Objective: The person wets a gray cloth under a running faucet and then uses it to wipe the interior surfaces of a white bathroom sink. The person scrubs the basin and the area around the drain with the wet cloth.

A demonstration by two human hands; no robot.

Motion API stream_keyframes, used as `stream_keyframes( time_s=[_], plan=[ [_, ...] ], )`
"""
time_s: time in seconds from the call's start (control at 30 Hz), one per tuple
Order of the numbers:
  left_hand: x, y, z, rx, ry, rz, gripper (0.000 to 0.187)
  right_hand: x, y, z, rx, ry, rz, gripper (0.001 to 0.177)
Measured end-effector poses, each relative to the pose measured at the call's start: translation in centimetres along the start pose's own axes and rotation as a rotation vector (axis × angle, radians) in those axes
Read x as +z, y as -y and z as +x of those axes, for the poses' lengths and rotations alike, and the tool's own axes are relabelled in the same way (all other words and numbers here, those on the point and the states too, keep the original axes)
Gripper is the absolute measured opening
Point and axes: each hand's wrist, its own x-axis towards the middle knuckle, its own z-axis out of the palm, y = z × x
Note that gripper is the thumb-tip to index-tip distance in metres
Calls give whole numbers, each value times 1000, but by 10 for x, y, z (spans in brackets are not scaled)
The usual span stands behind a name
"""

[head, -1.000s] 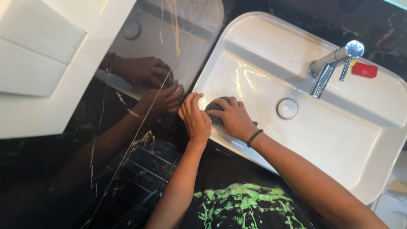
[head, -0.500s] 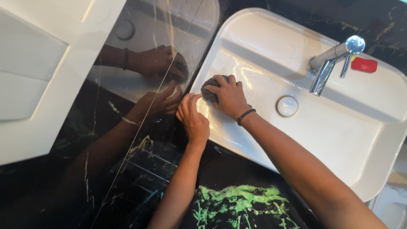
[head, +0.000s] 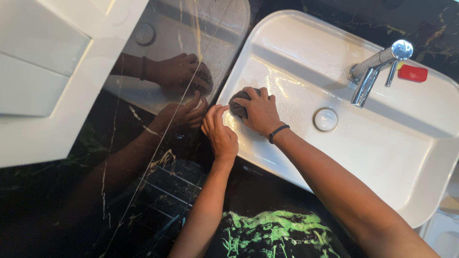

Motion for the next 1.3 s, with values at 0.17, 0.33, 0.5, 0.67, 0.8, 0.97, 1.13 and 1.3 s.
stream_keyframes(
  time_s=[0.17, 0.33, 0.5, 0.67, 0.8, 0.97, 1.13, 1.3],
  plan=[
    [1, 1, -2, 1, -1, -2, 56, 2, 5, -17, -118, -18, 30, 48],
    [-1, -1, -3, 7, -7, -6, 54, -3, 7, -37, -241, 65, 5, 47],
    [-2, -3, -3, 17, -2, -4, 54, -16, -8, -61, -327, 160, -37, 43],
    [-2, -2, -3, 33, -15, 24, 54, -30, -19, -60, -187, 309, 10, 50],
    [1, -2, -3, 21, -17, 11, 53, -24, -9, -47, -52, 184, 112, 49],
    [1, -1, -4, 21, -21, 10, 52, -13, 4, -33, -107, 116, 13, 51],
    [0, -2, -4, 32, -16, 11, 53, -13, 2, -44, -236, 154, -62, 51],
    [-1, -4, -3, 17, 18, 37, 54, -12, -3, -65, -342, 144, -32, 41]
  ],
)
